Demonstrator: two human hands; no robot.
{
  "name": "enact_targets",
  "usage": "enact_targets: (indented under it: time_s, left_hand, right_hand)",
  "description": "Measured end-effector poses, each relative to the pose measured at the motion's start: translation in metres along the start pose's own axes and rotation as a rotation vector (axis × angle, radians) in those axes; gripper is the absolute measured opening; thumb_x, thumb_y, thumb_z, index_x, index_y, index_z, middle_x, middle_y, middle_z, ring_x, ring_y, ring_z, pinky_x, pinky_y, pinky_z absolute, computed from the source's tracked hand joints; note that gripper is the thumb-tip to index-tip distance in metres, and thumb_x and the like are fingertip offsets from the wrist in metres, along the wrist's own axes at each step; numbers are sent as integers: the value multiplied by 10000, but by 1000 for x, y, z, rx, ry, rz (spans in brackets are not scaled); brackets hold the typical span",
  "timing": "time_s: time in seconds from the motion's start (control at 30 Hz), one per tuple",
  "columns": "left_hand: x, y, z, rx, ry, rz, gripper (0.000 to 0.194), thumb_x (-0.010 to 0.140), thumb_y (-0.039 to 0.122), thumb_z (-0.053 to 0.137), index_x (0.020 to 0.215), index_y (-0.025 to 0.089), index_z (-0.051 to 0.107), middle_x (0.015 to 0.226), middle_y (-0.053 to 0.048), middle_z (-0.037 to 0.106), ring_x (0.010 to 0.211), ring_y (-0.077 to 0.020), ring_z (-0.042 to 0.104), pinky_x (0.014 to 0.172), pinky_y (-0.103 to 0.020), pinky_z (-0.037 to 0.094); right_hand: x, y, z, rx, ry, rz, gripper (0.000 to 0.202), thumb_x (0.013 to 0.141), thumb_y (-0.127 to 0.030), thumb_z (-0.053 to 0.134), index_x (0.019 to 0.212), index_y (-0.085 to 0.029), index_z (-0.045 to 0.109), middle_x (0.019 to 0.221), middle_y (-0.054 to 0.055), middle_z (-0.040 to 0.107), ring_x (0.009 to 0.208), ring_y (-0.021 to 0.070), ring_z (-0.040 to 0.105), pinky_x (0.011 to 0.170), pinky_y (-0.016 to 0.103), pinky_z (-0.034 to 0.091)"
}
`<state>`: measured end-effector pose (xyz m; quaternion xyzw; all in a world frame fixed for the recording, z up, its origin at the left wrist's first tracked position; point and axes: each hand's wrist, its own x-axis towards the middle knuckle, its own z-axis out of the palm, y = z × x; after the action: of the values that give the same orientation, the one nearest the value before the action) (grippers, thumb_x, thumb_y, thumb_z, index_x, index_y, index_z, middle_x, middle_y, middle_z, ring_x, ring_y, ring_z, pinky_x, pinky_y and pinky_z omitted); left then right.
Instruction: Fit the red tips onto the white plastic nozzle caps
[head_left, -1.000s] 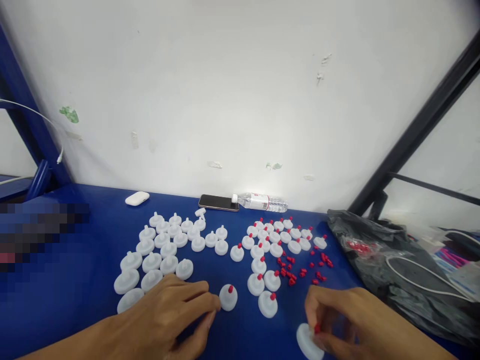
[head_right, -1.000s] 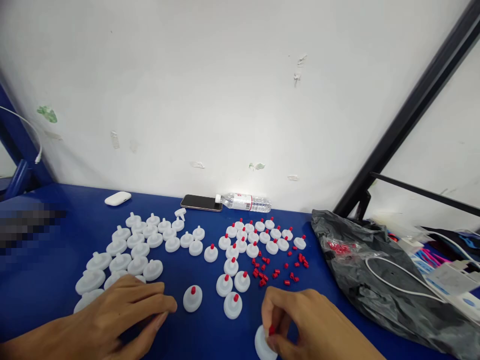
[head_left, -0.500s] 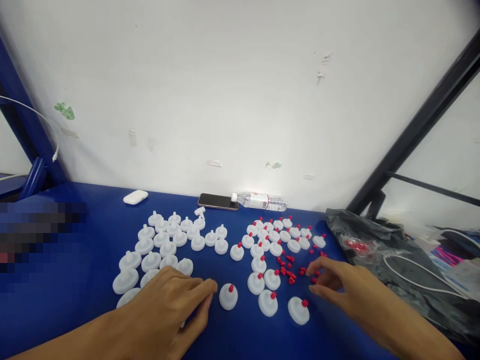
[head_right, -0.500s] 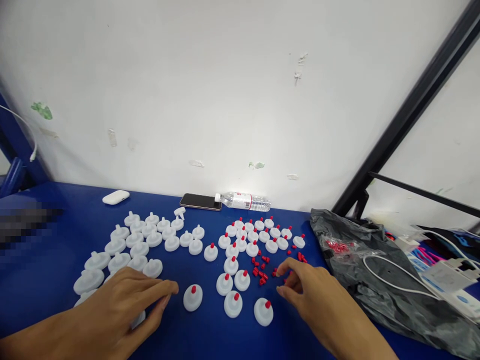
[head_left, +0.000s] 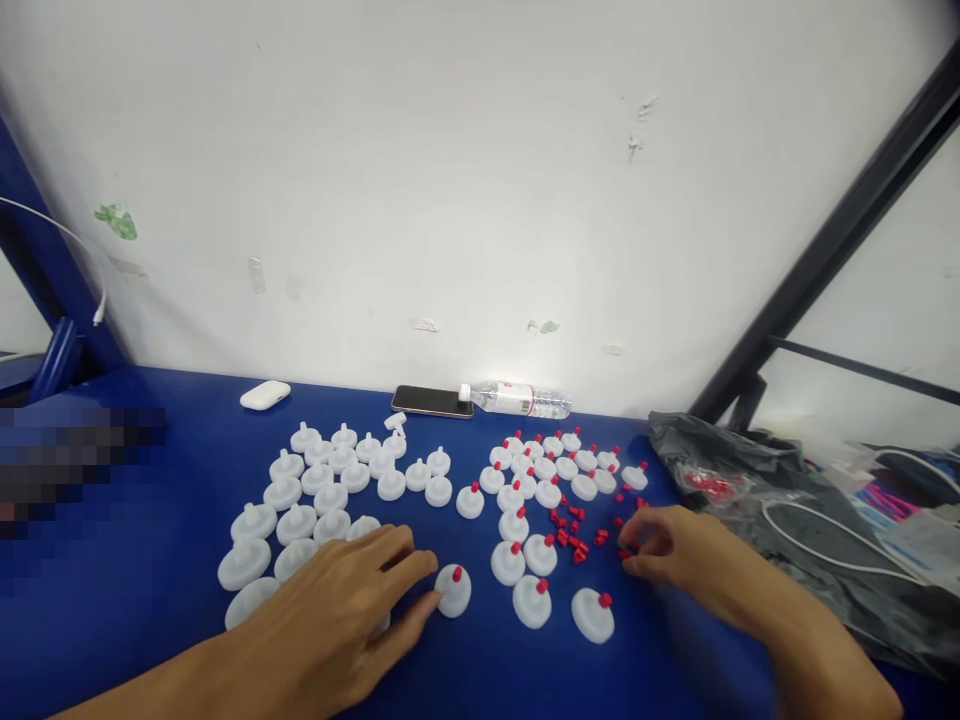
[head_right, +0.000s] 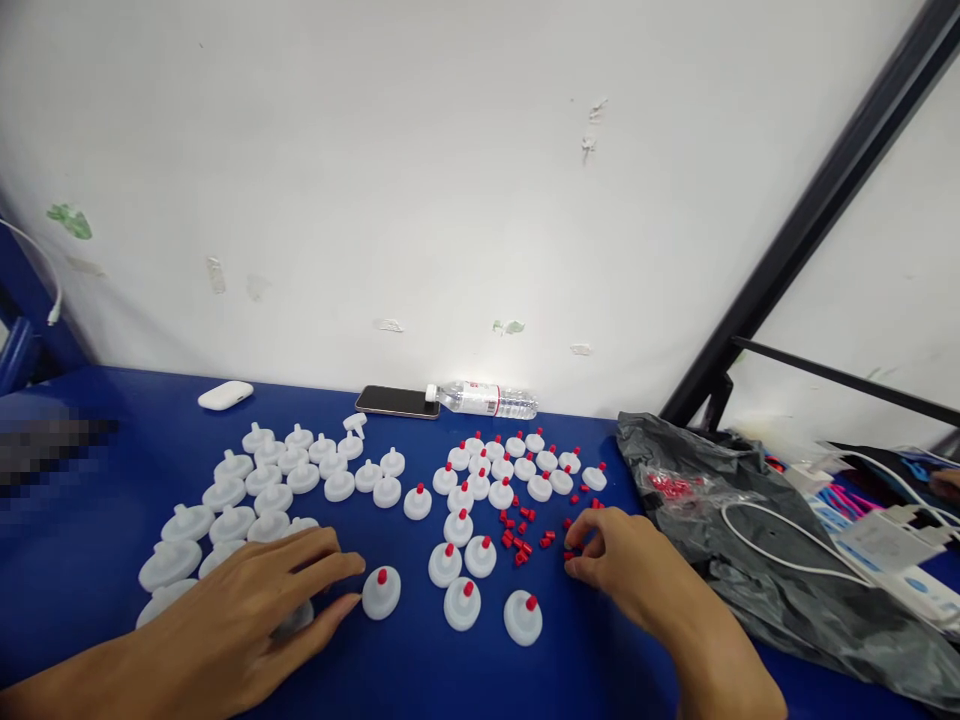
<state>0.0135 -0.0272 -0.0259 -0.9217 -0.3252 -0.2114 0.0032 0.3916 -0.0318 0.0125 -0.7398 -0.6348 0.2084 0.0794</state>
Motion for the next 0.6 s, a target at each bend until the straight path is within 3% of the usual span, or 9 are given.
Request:
enact_targets:
  time_s: [0.13, 0.4, 0.6]
  left_hand:
    - [-4, 4, 1, 93, -72, -47, 235, 1037, 220, 423, 1111, 224, 645, 948, -54, 676, 730, -231, 688, 618, -347, 487]
    - [-3, 8, -2, 142, -168, -41, 258, 1036, 142, 394, 976, 231, 628, 837, -29, 666, 689, -250, 676, 580, -351, 443]
    - [2, 8, -6, 146, -200, -58, 259, 1044, 141, 385, 976, 216, 623, 868, -34, 669, 685, -255, 696, 582, -368, 488]
  right_hand:
    - [-3, -6, 0, 29, -21, -18, 152, 815, -232, 620, 729, -221, 745, 666, 20, 775, 669, 212, 741, 614, 274, 490]
    - [-12, -22, -4, 3, 22, -126, 180, 876, -311, 563, 801, -233, 708, 767, 39, 787, 727, 231, 719, 648, 311, 488]
    - [-19, -45, -7, 25, 84, -230, 188, 913, -346, 542, 797, -259, 662, 794, 20, 781, 761, 231, 723, 680, 317, 491]
